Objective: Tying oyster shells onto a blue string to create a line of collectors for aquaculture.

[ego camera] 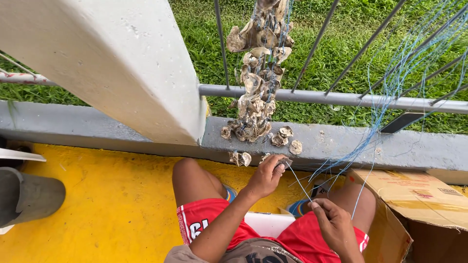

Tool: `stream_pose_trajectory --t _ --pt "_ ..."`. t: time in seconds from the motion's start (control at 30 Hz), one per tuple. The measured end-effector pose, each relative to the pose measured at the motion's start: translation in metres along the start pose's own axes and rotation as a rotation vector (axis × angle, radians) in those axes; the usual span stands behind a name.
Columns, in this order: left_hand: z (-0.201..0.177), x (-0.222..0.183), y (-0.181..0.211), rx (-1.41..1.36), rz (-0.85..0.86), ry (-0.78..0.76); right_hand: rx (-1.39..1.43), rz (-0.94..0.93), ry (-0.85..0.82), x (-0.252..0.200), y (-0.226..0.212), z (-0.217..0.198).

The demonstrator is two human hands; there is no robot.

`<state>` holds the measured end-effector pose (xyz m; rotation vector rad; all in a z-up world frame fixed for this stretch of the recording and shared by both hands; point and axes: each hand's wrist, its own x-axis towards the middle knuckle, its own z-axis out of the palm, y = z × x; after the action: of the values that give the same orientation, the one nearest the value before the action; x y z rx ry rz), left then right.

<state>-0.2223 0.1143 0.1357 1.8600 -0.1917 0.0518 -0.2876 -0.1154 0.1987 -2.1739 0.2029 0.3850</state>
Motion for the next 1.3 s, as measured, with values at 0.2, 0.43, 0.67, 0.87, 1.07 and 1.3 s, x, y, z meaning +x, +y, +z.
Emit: stream_pose_trajectory --t 0.2,0.43,0.67,0.87,1.07,1.3 --pt "0.003 0.002 -0.004 0.001 0.041 0.034 -0.017 -0.003 -0.013 0.003 0.007 -0.001" --pt "0.009 0.000 -0.004 0.051 0.126 0.055 -0.057 -0.096 0.029 0.017 0.023 0.007" --pt "0.013 -0.004 -0.002 0.053 0.105 0.041 -0.081 0.020 -0.022 0.018 0.030 0.005" --pt "0.018 -0.005 -0.011 0.094 0.122 0.040 -0.072 0.074 -0.038 0.020 0.038 0.007" --pt "0.017 -0.007 -0.009 0.077 0.101 0.037 -0.016 0.073 -0.047 0.018 0.038 0.009" --pt "0.018 -0.008 -0.015 0.084 0.109 0.063 0.000 0.064 -0.053 0.017 0.037 0.013"
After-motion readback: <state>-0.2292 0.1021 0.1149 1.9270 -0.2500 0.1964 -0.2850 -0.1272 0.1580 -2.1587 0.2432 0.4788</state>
